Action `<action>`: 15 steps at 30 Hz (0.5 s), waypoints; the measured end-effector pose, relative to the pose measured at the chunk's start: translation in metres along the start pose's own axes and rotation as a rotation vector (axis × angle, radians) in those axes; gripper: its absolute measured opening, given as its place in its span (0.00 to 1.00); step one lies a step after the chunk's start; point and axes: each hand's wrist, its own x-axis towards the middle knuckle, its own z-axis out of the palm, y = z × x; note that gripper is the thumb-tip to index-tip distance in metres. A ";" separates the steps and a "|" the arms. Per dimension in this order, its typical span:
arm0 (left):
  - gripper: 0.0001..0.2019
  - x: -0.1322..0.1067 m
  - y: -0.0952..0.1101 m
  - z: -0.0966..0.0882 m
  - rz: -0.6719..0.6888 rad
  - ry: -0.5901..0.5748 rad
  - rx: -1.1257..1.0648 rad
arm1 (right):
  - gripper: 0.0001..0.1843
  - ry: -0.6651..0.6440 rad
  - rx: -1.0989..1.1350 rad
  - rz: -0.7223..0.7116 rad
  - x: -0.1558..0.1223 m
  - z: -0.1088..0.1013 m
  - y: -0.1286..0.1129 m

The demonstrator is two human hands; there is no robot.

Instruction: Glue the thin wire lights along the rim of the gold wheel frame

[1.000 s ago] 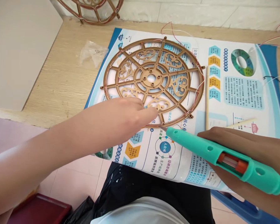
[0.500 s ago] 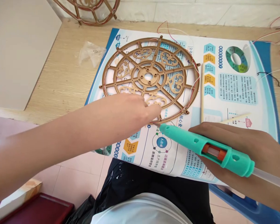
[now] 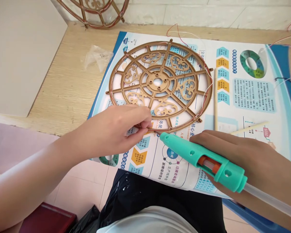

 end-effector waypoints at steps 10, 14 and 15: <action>0.12 -0.009 -0.015 0.013 -0.037 0.109 -0.177 | 0.07 0.001 -0.167 -0.079 0.004 -0.001 -0.013; 0.13 -0.012 -0.019 0.015 -0.027 0.121 -0.163 | 0.17 0.026 -0.268 -0.123 -0.003 0.004 -0.020; 0.13 -0.012 -0.019 0.016 -0.024 0.121 -0.158 | 0.19 0.020 -0.279 -0.124 -0.005 0.005 -0.021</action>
